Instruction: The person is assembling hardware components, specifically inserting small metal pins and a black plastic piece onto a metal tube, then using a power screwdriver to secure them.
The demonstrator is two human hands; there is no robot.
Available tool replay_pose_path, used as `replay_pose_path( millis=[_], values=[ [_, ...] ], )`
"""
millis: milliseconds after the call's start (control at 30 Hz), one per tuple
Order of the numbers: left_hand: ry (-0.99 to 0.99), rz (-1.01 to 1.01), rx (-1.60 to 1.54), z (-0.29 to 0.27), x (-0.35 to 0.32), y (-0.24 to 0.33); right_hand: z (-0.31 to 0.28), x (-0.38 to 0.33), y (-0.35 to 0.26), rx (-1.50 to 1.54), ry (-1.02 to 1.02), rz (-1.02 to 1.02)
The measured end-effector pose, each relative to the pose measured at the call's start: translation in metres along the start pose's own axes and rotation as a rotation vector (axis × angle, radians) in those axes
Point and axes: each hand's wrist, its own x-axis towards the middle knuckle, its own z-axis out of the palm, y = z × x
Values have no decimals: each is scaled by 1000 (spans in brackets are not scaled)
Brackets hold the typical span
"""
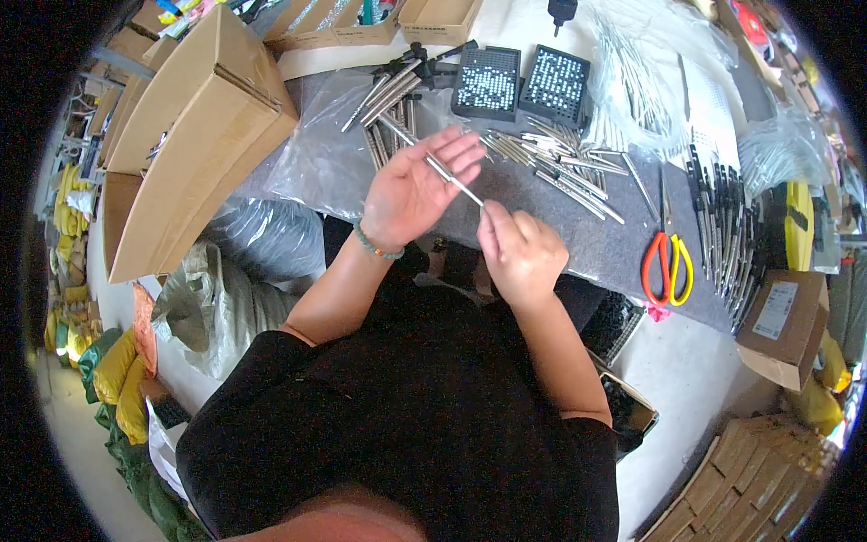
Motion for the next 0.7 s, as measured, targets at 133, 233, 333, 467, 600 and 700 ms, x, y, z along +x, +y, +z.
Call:
replay_pose_path(
  millis=[133, 233, 333, 467, 600, 700],
  values=[
    [95, 58, 380, -9, -6, -13, 5, 9, 2, 6, 23, 57],
    [56, -23, 337, -14, -7, -11, 8, 9, 1, 40, -47, 111],
    [109, 48, 370, -15, -4, -15, 12, 15, 5, 116, -163, 153],
    [128, 7, 407, -20, 0, -17, 10, 24, 10, 198, -437, 316],
    [94, -19, 487, -20, 3, -24, 15, 21, 25, 379, -500, 316],
    [133, -19, 507, -24, 4, -28, 11, 11, 38, 467, -419, 280]
  ],
)
